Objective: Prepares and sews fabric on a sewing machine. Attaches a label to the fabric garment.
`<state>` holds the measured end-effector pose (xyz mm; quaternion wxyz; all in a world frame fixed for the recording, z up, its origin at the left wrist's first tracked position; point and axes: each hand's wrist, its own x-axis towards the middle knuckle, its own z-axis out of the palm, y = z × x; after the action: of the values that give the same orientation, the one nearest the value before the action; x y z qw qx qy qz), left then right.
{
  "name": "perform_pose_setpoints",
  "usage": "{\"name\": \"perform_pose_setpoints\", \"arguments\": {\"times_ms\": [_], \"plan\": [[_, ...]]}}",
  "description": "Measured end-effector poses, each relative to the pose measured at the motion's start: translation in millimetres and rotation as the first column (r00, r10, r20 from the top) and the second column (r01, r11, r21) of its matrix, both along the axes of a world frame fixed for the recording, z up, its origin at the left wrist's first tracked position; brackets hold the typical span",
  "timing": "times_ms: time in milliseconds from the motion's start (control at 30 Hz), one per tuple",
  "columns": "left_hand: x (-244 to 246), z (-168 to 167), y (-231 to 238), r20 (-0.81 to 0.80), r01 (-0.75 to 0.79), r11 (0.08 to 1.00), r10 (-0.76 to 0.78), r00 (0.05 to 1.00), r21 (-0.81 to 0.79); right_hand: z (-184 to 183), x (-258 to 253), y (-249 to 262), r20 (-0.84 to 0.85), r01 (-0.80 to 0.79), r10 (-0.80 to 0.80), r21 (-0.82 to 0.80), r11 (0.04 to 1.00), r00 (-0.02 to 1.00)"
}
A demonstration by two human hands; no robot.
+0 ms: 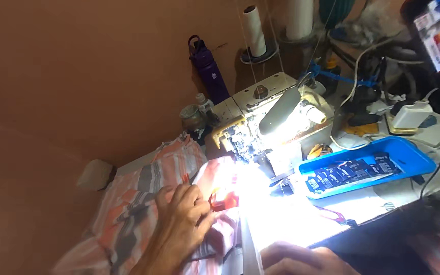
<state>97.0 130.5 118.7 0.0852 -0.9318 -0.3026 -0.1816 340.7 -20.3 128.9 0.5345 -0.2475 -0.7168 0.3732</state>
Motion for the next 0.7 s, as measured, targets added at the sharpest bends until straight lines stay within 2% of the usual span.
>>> {"name": "perform_pose_setpoints", "arguments": {"times_ms": [67,133,167,233,267,300,367,433,500,567,633,700], "plan": [[-7,13,-19,0.094,0.113,0.982,-0.099,0.991,-0.149,4,-2,4,-0.035,0.02,-0.02,0.013,1.0,0.999],[-8,31,-39,0.174,0.247,0.9,-0.196,0.965,-0.358,5,-2,8,-0.058,0.053,-0.051,0.028,0.998,0.997],[-10,36,-46,0.179,0.237,0.896,-0.181,0.967,-0.376,5,-1,9,-0.06,0.07,-0.068,0.031,0.997,0.996],[-19,28,-42,0.087,0.037,0.985,-0.023,0.996,-0.167,5,1,9,-0.047,0.08,-0.079,0.035,0.996,0.996],[-26,22,-36,0.037,-0.062,0.995,0.065,0.997,-0.077,6,1,9,-0.039,0.077,-0.075,0.032,0.997,0.996],[-32,21,-34,0.01,-0.098,0.994,0.098,0.995,-0.054,7,1,8,-0.036,0.07,-0.069,0.028,0.997,0.997],[-29,36,-52,0.049,0.016,0.986,-0.008,0.999,-0.168,8,-2,11,-0.057,0.064,-0.062,0.039,0.997,0.996],[-14,58,-89,0.116,0.138,0.944,-0.108,0.987,-0.299,9,-7,19,-0.063,0.063,-0.058,0.079,0.995,0.996],[-2,69,-114,0.076,0.094,0.981,-0.082,0.994,-0.169,12,-16,35,0.001,0.035,-0.036,0.161,0.986,0.999],[2,70,-119,0.043,0.028,0.999,-0.027,0.999,-0.016,15,-26,48,0.165,-0.076,0.042,0.212,0.974,0.986],[0,71,-113,0.026,0.005,0.996,-0.008,1.0,0.089,21,-40,48,0.336,-0.155,0.101,0.138,0.978,0.936],[-4,70,-104,0.054,0.004,0.993,-0.01,0.998,0.117,28,-49,38,0.351,-0.13,0.11,0.033,0.991,0.93]]}}
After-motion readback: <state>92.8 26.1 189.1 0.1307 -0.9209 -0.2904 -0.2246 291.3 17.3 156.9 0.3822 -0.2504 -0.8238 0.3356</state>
